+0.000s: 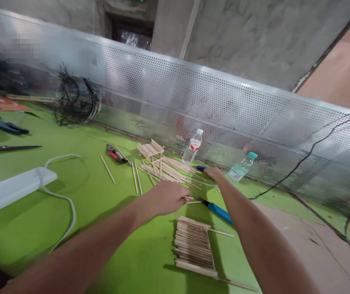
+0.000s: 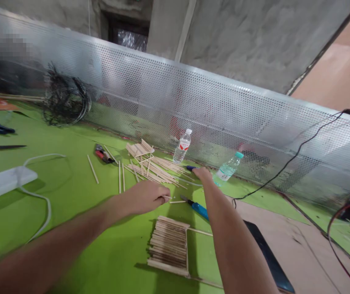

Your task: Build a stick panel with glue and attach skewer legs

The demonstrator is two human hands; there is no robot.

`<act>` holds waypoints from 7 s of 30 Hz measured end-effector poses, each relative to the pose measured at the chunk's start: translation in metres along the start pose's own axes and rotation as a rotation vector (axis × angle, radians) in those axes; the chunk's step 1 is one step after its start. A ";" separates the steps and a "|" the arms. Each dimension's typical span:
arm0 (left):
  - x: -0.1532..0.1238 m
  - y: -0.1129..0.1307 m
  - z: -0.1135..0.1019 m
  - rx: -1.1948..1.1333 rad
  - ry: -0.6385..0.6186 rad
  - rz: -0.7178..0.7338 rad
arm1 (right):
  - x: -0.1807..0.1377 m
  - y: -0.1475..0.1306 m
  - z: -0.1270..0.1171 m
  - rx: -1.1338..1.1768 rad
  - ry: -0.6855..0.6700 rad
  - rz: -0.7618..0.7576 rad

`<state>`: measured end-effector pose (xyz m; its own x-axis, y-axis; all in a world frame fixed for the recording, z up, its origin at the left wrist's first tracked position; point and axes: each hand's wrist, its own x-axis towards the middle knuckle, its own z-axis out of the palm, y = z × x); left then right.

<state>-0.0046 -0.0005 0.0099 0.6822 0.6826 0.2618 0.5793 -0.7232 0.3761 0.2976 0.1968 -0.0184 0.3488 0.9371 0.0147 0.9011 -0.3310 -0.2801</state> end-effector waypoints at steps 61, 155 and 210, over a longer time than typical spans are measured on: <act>0.001 -0.047 0.014 0.241 -0.090 -0.265 | -0.245 0.037 -0.023 0.081 0.360 -0.732; 0.002 -0.046 0.012 0.247 -0.159 -0.276 | -0.236 0.055 -0.036 -0.008 0.321 -0.925; 0.001 -0.040 0.009 0.236 -0.182 -0.287 | -0.236 0.051 -0.030 0.028 0.276 -0.873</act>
<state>-0.0229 0.0282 -0.0127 0.5336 0.8457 0.0064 0.8294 -0.5247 0.1917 0.2694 -0.0448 -0.0072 -0.4007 0.7925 0.4598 0.8685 0.4884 -0.0851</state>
